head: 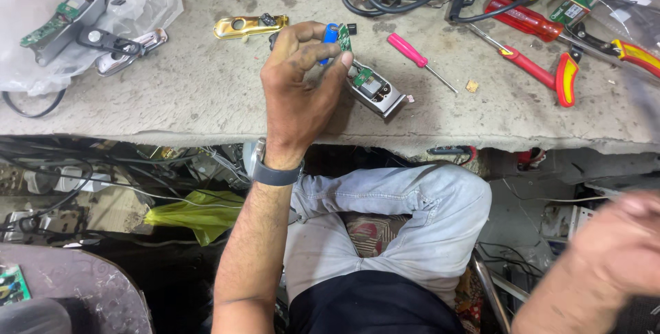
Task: The person disassembles a small electronic device, removes the circuit board, and uses a soldering iron to work on the board and a blue cylindrical component. The person then reassembles the device.
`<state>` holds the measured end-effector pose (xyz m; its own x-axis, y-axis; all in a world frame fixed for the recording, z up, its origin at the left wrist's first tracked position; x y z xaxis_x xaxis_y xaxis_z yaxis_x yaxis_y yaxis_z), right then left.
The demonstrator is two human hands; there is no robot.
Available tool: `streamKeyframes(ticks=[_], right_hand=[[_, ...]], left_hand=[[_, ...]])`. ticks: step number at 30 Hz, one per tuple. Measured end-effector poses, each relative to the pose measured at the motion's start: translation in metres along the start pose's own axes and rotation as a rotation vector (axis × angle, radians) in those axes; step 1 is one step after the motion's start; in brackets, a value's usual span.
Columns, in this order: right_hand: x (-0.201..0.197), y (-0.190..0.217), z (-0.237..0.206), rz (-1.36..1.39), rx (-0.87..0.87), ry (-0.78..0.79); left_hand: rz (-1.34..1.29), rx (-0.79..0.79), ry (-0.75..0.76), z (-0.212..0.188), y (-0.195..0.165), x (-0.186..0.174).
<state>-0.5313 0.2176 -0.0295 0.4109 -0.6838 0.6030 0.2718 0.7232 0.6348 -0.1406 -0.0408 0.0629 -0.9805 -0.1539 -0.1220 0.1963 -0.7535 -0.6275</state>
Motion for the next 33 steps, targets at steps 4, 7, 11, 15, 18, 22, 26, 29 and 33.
streamKeyframes(ticks=[4,7,11,15,18,22,26,29,33], right_hand=[[0.113,-0.028,-0.054,0.115,0.150,0.397],[0.160,-0.040,-0.080,0.135,0.185,0.551],[0.178,-0.040,-0.090,0.102,0.166,0.630],[0.179,-0.040,-0.090,0.048,0.121,0.670],[0.180,-0.041,-0.090,0.052,0.124,0.675],[0.182,-0.041,-0.092,0.079,0.144,0.669],[0.183,-0.040,-0.092,0.090,0.160,0.668],[0.183,-0.040,-0.092,0.074,0.155,0.683],[0.184,-0.039,-0.093,0.057,0.145,0.716]], left_hand=[[-0.036,0.021,0.005,-0.001,-0.003,0.000],[-0.012,0.011,0.014,0.000,0.000,-0.001],[-0.002,0.007,0.016,0.000,0.002,-0.002],[-0.003,-0.014,0.020,0.000,0.004,-0.001],[0.004,-0.019,0.015,0.000,0.003,-0.002],[0.046,0.010,0.010,0.002,-0.001,-0.003],[0.037,-0.004,0.013,0.002,0.000,-0.002],[0.047,-0.005,0.011,0.003,0.001,-0.003],[0.064,0.025,-0.003,0.003,-0.003,-0.003]])
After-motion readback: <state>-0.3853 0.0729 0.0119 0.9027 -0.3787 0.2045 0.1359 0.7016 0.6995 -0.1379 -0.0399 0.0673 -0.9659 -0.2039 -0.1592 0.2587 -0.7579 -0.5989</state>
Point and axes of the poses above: each hand's wrist, its own z-axis towards the middle knuckle, its own x-axis out of the palm, y = z × x, the point moved 8 cm from there along z, towards the middle knuckle, and after that the axes turned 8 degrees about -y, right-handed, at the moved point
